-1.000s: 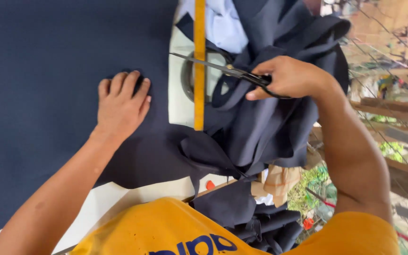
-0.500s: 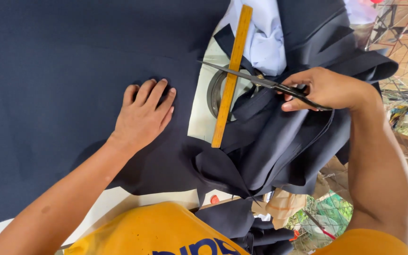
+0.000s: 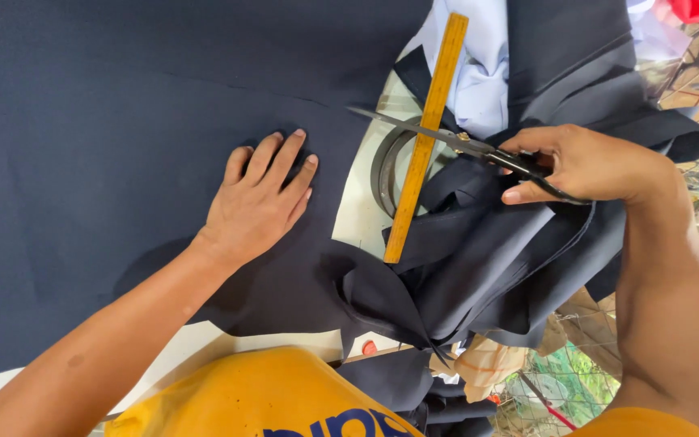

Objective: The person folds and aligns a large piece of dark blue fabric on a white table, then uses large shears to cut along marked lines. The person handles the fabric and shears throughout, cutting multiple sections and moving the cut pieces aside.

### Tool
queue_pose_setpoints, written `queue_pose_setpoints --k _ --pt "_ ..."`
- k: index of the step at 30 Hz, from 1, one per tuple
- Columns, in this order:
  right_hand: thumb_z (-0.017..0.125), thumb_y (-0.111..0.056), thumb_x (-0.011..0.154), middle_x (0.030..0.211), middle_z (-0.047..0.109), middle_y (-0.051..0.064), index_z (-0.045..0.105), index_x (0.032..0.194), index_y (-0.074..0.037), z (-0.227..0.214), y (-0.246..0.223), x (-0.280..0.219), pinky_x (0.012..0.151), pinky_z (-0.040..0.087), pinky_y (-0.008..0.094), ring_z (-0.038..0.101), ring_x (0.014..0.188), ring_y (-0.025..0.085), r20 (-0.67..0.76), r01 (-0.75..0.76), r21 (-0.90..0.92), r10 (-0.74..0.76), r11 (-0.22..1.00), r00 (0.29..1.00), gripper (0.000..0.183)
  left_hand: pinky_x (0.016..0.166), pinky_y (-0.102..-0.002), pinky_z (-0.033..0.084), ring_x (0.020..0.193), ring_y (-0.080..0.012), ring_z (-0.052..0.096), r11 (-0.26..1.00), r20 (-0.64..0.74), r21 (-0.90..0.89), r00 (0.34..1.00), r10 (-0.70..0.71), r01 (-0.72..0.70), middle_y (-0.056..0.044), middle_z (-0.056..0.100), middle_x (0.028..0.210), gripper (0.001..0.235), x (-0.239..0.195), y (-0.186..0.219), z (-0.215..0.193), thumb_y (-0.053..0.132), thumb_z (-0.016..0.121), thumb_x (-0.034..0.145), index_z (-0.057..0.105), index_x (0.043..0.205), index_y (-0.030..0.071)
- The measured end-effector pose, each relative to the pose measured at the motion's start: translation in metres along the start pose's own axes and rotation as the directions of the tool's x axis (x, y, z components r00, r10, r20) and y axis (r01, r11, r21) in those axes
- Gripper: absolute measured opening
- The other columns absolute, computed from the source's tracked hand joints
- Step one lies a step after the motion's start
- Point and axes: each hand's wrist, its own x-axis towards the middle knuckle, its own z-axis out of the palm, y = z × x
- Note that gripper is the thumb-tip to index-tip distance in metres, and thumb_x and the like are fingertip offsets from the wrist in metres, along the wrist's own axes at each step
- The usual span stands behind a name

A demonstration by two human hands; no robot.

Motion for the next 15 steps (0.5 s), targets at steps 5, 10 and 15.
queue_pose_setpoints --k 5,10,15 --pt "0.091 -0.034 0.075 0.101 0.077 0.000 0.074 0.134 -0.024 -0.001 -0.026 -0.006 0.079 0.048 0.032 0.065 0.087 0.018 -0.013 -0.045 -0.137 0.044 0.990 0.999 0.061 0.105 -0.045 0.049 0.133 -0.0287 0.060 1.000 0.004 -0.023 1.000 0.002 -0.002 -0.011 0.061 0.151 0.029 0.000 0.000 0.001 0.034 0.069 0.106 0.075 0.130 0.018" --pt "0.092 -0.038 0.075 0.100 0.072 -0.003 0.075 0.131 -0.024 0.001 -0.030 0.004 0.077 0.045 0.031 0.062 0.085 0.017 -0.015 0.026 -0.204 -0.030 0.979 0.999 0.060 0.114 -0.052 0.046 0.137 -0.0324 0.059 0.998 0.025 -0.067 1.000 -0.004 0.006 -0.013 0.060 0.152 0.031 -0.003 0.001 0.006 0.033 0.068 0.108 0.075 0.133 0.016" --pt "0.090 -0.027 0.076 0.103 0.075 0.000 0.072 0.138 -0.021 0.000 -0.029 0.008 0.075 0.049 0.032 0.063 0.082 0.019 0.019 0.044 -0.059 -0.043 0.997 0.999 0.065 0.117 -0.055 0.045 0.140 -0.0337 0.058 0.996 0.027 -0.093 1.000 0.000 0.002 -0.015 0.061 0.152 0.032 -0.003 0.001 0.005 0.030 0.072 0.106 0.073 0.134 0.015"
